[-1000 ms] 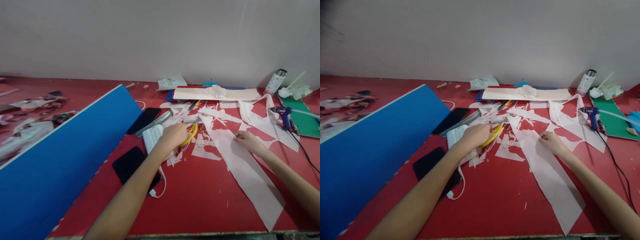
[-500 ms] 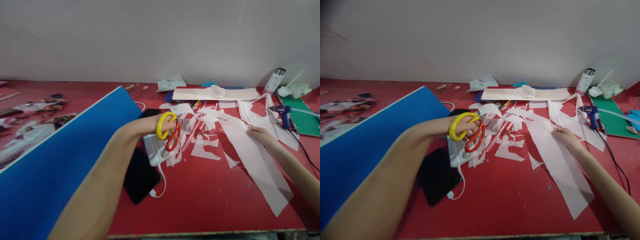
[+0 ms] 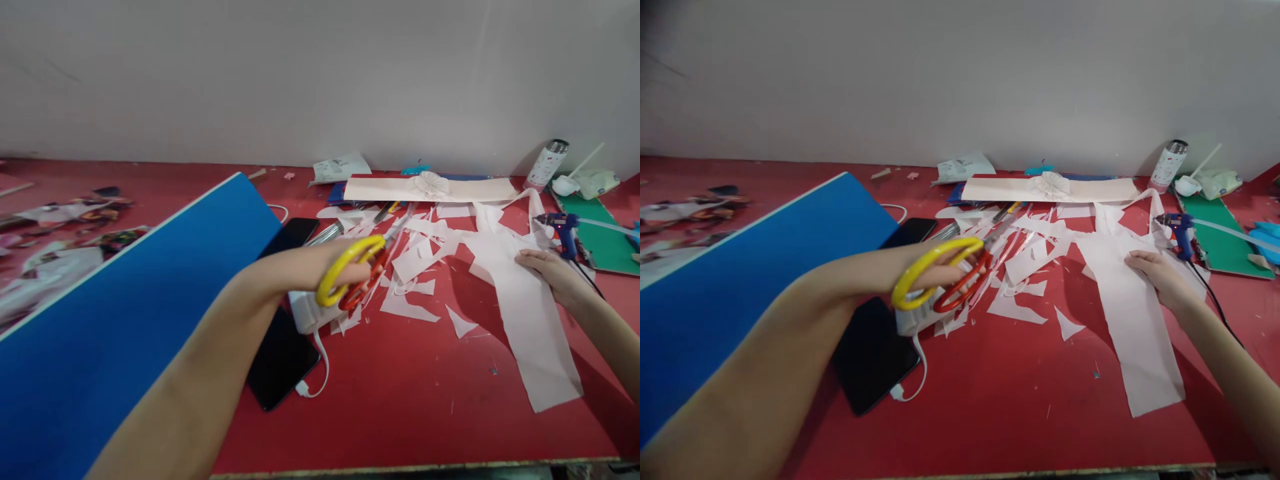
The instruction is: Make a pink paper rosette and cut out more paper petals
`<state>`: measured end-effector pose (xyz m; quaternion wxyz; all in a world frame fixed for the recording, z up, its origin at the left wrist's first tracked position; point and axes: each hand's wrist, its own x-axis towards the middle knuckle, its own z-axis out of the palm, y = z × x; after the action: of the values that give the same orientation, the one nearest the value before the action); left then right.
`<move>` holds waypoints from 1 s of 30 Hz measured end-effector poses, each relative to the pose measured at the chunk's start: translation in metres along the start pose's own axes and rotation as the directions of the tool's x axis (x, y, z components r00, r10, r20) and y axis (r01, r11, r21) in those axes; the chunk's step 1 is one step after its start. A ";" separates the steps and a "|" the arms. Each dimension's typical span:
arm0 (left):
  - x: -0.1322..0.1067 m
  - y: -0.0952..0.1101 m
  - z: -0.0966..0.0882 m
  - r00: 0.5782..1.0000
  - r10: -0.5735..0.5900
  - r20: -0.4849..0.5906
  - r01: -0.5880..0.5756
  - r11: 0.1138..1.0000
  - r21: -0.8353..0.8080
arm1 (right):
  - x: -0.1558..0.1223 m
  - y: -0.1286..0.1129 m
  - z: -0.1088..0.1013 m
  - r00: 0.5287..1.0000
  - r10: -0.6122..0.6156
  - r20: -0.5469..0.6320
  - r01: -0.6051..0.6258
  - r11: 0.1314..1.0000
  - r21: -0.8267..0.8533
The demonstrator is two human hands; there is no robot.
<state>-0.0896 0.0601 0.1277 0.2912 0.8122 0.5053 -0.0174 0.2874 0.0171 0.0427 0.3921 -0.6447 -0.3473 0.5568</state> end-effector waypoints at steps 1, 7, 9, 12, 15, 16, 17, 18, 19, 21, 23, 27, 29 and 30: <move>-0.004 0.010 0.004 0.996 0.042 0.084 -0.042 0.999 -0.002 | 0.000 -0.001 0.000 1.000 0.006 0.004 -0.006 1.000 0.007; -0.004 0.049 0.034 0.957 0.173 0.234 -0.201 0.974 0.102 | -0.004 -0.008 0.001 0.997 -0.002 -0.079 0.005 1.000 0.030; 0.004 0.053 0.038 0.959 0.161 0.233 -0.190 0.976 0.106 | -0.006 -0.008 0.001 0.999 0.003 -0.052 0.000 0.999 0.049; 0.015 0.054 0.038 0.971 0.139 0.194 -0.162 0.981 0.111 | -0.008 -0.008 0.001 1.000 0.020 0.003 -0.020 0.998 0.065; 0.021 0.051 0.035 0.975 0.153 0.160 -0.168 0.982 0.083 | -0.008 -0.007 0.001 1.000 0.026 0.014 -0.026 0.997 0.071; 0.022 0.050 0.034 0.975 0.163 0.154 -0.174 0.983 0.060 | -0.008 -0.007 0.002 1.000 0.026 0.013 -0.027 0.997 0.073; 0.023 0.049 0.034 0.973 0.173 0.151 -0.180 0.983 0.035 | -0.008 -0.007 0.002 1.000 0.028 0.012 -0.029 0.997 0.075; 0.024 0.048 0.034 0.971 0.183 0.151 -0.187 0.982 0.011 | -0.008 -0.007 0.003 0.999 0.033 0.015 -0.034 0.997 0.076; 0.024 0.048 0.034 0.969 0.193 0.154 -0.194 0.981 -0.008 | -0.008 -0.007 0.003 0.999 0.035 0.024 -0.037 0.996 0.078; 0.025 0.047 0.035 0.965 0.214 0.155 -0.212 0.977 -0.029 | -0.008 -0.007 0.005 0.999 0.028 0.042 -0.031 0.997 0.076; 0.027 0.047 0.036 0.963 0.225 0.147 -0.224 0.974 -0.024 | -0.010 -0.008 0.008 0.999 0.021 0.039 -0.023 0.998 0.063; 0.033 0.046 0.037 0.969 0.220 0.114 -0.228 0.972 0.062 | -0.013 -0.008 0.012 0.999 0.034 0.016 -0.035 0.998 0.048; 0.035 0.046 0.038 0.971 0.214 0.104 -0.224 0.969 0.099 | -0.013 -0.008 0.013 0.999 0.038 -0.001 -0.038 0.998 0.047; 0.036 0.045 0.039 0.972 0.211 0.101 -0.221 0.969 0.109 | -0.013 -0.007 0.013 0.999 0.038 -0.010 -0.037 0.998 0.045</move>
<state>-0.0242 0.0554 0.1047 0.2644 0.8767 0.3985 -0.0515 0.2730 0.0103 0.0542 0.3979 -0.6451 -0.3204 0.5682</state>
